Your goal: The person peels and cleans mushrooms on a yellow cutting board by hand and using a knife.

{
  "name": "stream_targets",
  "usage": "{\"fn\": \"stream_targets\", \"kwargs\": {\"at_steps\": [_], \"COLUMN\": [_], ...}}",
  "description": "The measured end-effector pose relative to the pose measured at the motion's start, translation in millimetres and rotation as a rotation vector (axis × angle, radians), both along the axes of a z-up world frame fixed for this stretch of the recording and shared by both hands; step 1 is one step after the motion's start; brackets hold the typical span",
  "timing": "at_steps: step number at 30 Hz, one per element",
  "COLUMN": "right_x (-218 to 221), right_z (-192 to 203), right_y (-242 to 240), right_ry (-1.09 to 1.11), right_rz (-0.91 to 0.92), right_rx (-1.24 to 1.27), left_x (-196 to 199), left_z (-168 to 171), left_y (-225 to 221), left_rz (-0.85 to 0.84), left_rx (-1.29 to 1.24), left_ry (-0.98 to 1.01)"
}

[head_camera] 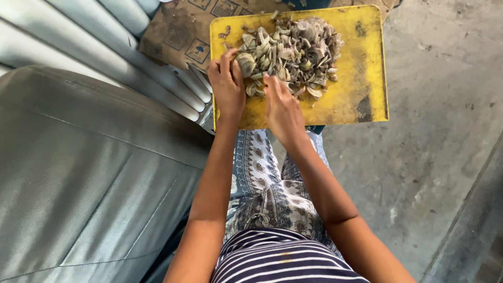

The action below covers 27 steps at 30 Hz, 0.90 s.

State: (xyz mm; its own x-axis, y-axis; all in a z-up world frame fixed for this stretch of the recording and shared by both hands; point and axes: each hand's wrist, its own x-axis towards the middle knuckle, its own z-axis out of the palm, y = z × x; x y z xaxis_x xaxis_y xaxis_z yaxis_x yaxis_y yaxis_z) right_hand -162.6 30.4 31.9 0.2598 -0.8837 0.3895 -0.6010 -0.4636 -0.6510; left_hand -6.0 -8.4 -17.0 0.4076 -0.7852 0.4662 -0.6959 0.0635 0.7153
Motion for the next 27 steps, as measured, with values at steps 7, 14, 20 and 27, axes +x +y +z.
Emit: {"fn": "stream_targets", "kwargs": {"at_steps": [7,14,20,27], "right_x": [3,13,33,17], "right_z": [-12,-26,-44,-38], "right_y": [1,-10,-36,-52], "right_ry": [0.045,0.04,0.146,-0.29], "right_rz": [-0.01,-0.02,-0.067,0.099], "right_rx": [-0.015,0.068,0.057,0.154], "left_x": [-2,-1,2,-4], "left_z": [3,-3,-4,-6], "left_y": [-3,-6,-9,-8], "left_rz": [-0.063,-0.054,-0.057,-0.005], "left_rx": [0.038,0.126,0.118,-0.004], "left_ry": [-0.187,-0.135,-0.133,-0.11]}}
